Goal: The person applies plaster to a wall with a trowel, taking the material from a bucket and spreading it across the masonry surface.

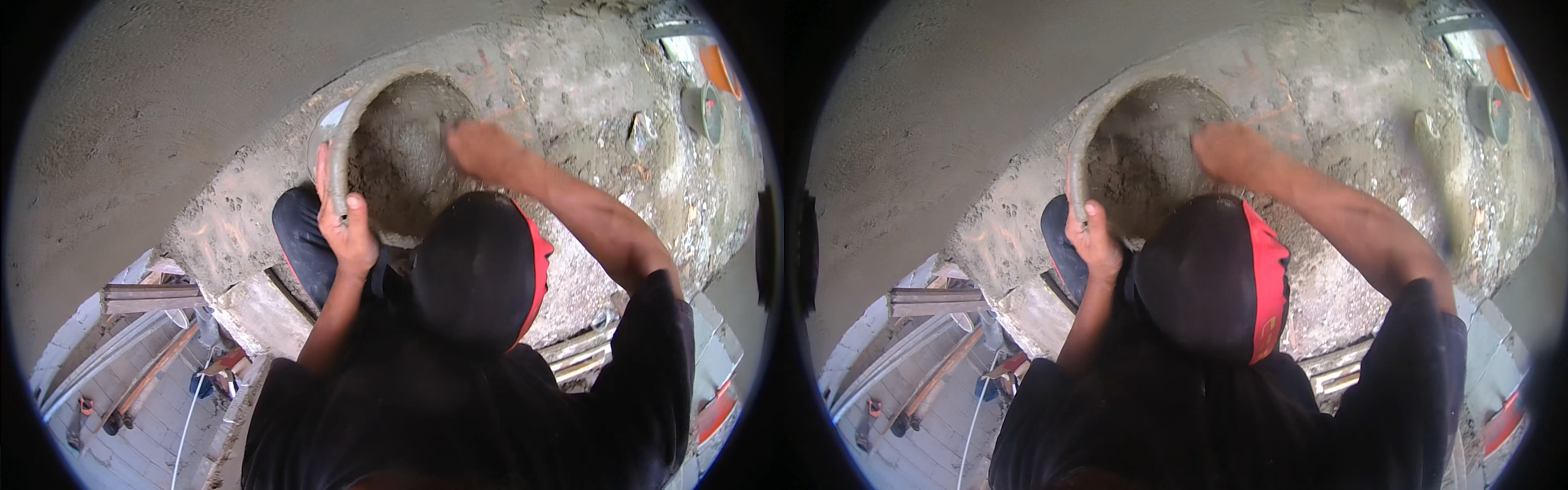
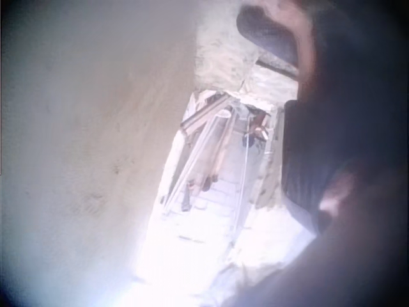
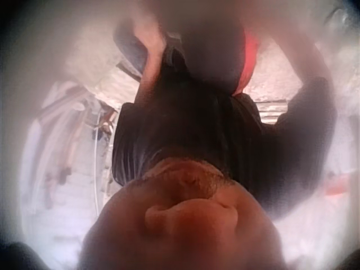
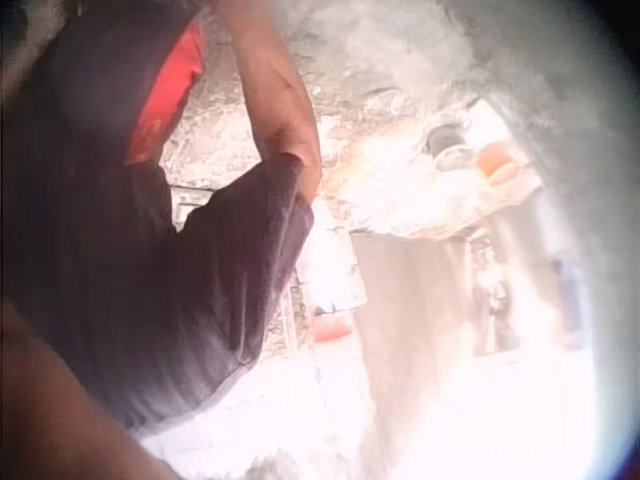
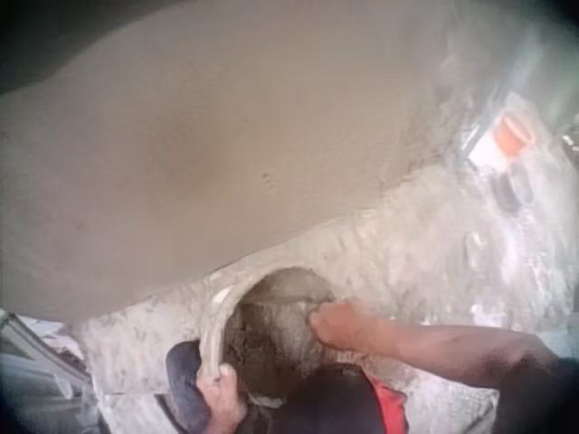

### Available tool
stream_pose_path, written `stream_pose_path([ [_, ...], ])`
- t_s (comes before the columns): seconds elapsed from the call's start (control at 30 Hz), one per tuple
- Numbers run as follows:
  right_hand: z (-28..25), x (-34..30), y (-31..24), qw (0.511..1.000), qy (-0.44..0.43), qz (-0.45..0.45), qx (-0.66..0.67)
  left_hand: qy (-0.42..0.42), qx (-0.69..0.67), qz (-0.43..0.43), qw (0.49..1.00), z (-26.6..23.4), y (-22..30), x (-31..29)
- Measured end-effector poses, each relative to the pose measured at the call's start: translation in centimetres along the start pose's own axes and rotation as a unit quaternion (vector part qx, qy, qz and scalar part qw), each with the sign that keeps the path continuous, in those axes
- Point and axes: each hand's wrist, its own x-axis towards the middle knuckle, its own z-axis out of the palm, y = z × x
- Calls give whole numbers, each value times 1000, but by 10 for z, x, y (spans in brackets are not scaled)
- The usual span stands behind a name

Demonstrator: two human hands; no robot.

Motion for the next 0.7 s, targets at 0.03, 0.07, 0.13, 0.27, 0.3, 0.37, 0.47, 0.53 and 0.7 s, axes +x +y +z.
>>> stream_pose_path([
  [0.03,1,3,7,998,48,41,7,-14,-1,1,1000,8,0,-5],
  [0.07,12,0,11,999,20,19,16,-34,6,11,999,14,11,-1],
  [0.13,55,-4,17,998,-39,-32,38,0,-19,12,1000,22,5,2],
  [0.27,40,-9,9,936,-219,-97,258,-28,0,27,999,16,-2,-5],
  [0.3,48,-6,22,905,-251,-116,324,-14,-9,28,999,17,0,-2],
  [0.37,77,-7,22,868,-270,-73,410,12,-21,-14,1000,13,-7,-4],
  [0.47,68,8,4,834,-338,-54,433,43,-30,-102,993,-11,-18,-11],
  [0.53,70,17,-1,836,-286,-126,451,73,-58,-80,992,-18,-17,-5],
  [0.7,87,-11,15,721,-318,-102,606,-117,30,42,992,-1,11,22],
])
